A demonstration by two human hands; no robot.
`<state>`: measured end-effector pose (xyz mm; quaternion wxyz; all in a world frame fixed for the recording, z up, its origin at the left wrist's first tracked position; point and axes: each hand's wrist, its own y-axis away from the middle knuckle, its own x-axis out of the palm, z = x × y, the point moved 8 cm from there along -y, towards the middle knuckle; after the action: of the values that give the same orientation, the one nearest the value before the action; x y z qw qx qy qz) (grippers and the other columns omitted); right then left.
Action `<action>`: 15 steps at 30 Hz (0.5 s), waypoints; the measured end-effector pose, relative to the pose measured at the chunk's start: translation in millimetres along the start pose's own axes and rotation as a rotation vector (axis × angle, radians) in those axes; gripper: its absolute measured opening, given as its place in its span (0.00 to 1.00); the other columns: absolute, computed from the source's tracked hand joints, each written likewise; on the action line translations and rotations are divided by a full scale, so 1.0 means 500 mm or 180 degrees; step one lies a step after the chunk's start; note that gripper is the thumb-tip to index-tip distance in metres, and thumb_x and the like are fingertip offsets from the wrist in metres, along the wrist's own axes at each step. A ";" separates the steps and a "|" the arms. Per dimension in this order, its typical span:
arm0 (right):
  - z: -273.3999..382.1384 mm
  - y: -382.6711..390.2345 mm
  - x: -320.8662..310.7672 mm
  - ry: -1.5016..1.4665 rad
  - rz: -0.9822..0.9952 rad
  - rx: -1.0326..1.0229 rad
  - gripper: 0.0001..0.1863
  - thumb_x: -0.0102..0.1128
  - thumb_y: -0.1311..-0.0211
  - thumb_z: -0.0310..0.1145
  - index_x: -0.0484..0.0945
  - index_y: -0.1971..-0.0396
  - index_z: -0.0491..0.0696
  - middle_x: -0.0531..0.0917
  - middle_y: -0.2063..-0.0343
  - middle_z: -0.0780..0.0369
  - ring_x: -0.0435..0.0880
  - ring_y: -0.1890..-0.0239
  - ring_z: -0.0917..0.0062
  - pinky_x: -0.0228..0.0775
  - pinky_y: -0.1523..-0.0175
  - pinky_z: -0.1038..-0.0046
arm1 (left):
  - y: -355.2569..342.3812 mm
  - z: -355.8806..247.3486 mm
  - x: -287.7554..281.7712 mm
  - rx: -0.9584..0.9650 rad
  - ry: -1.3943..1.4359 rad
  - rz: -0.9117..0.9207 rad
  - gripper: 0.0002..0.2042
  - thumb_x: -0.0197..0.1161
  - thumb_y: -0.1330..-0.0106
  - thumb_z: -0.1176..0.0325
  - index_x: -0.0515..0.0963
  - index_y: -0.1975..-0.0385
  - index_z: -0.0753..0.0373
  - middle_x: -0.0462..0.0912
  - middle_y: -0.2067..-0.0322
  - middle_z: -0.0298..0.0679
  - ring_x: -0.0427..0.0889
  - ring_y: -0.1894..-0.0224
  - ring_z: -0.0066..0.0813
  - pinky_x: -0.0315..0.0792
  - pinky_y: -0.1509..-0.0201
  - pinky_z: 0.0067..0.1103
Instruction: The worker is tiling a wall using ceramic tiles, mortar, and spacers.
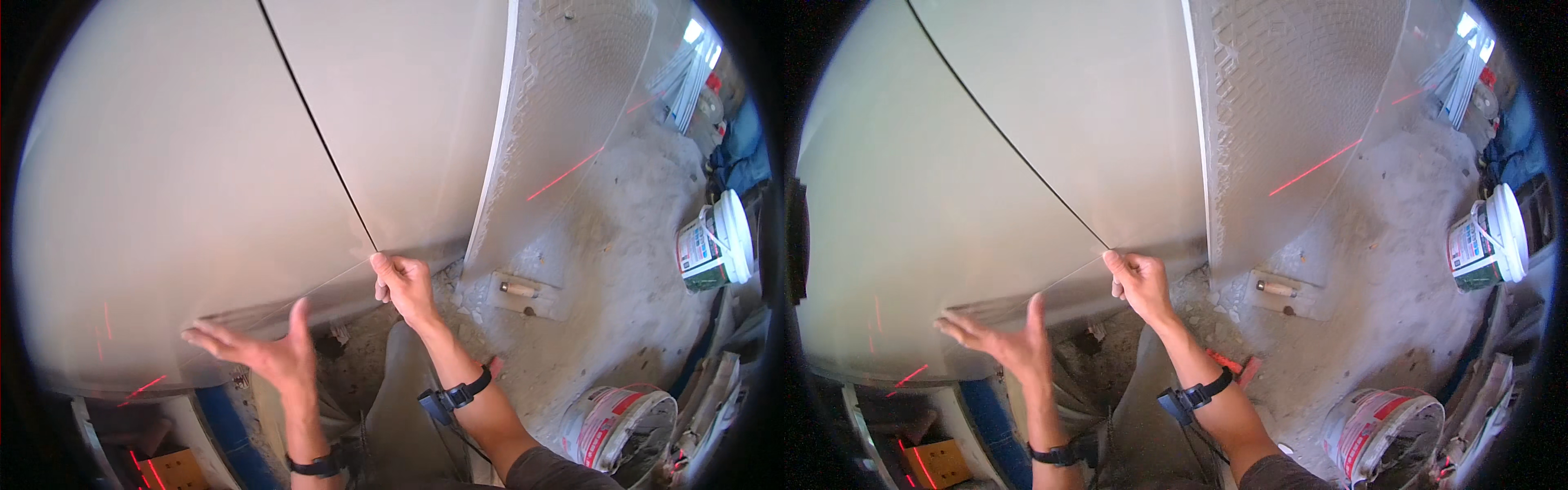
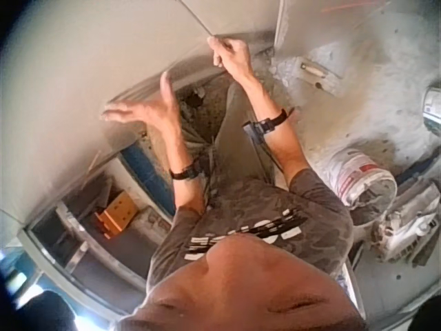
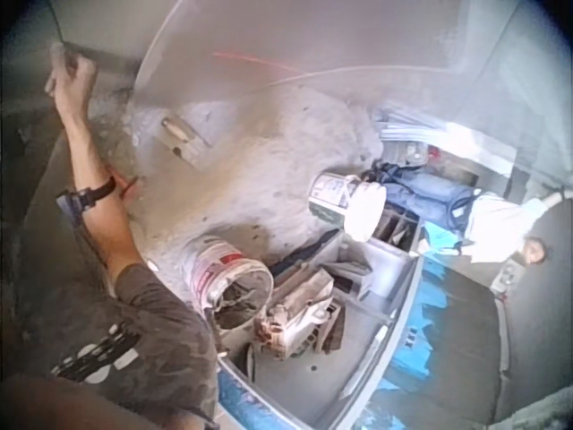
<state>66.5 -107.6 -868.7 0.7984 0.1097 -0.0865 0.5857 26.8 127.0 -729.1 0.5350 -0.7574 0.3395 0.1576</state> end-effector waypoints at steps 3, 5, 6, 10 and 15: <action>-0.007 0.004 -0.024 -0.0140 -0.0174 0.0113 0.28 0.61 0.29 0.54 0.75 0.84 0.48 0.75 0.87 0.67 0.72 0.83 0.85 0.62 0.77 0.78 | 0.023 -0.112 0.056 0.0268 0.0108 -0.0125 0.73 0.78 0.56 0.34 0.32 0.24 0.70 0.25 0.27 0.67 0.24 0.25 0.72 0.41 0.27 0.64; -0.025 0.014 -0.053 -0.0262 -0.0383 0.0247 0.26 0.62 0.28 0.51 0.75 0.82 0.48 0.75 0.85 0.67 0.71 0.83 0.85 0.61 0.77 0.78 | 0.044 -0.156 0.103 0.0229 0.0144 -0.0278 0.74 0.77 0.57 0.32 0.31 0.24 0.69 0.25 0.26 0.66 0.24 0.25 0.74 0.39 0.28 0.66; -0.024 0.021 -0.059 -0.0226 -0.0346 0.0251 0.26 0.62 0.28 0.51 0.75 0.82 0.48 0.75 0.85 0.67 0.71 0.83 0.85 0.61 0.77 0.78 | 0.050 -0.167 0.119 0.0232 0.0152 -0.0401 0.74 0.76 0.57 0.30 0.30 0.24 0.68 0.24 0.26 0.66 0.23 0.25 0.75 0.37 0.29 0.67; 0.005 0.037 -0.100 0.0130 -0.0461 0.0148 0.27 0.61 0.28 0.52 0.75 0.83 0.47 0.76 0.86 0.67 0.72 0.83 0.85 0.62 0.76 0.79 | 0.050 -0.164 0.140 0.0110 0.0196 -0.0500 0.75 0.77 0.58 0.32 0.29 0.24 0.67 0.21 0.27 0.63 0.20 0.25 0.72 0.34 0.28 0.66; 0.075 0.021 -0.101 0.0511 -0.0337 -0.0201 0.25 0.60 0.26 0.48 0.75 0.82 0.47 0.77 0.86 0.66 0.73 0.83 0.85 0.63 0.76 0.79 | 0.062 -0.157 0.144 0.0051 0.0287 -0.0493 0.71 0.76 0.54 0.33 0.33 0.24 0.68 0.24 0.26 0.65 0.23 0.25 0.72 0.34 0.27 0.66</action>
<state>41.3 -161.0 -845.3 0.8357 0.0417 -0.0347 0.5466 47.8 24.0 -764.5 0.5358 -0.7834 0.3050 0.0788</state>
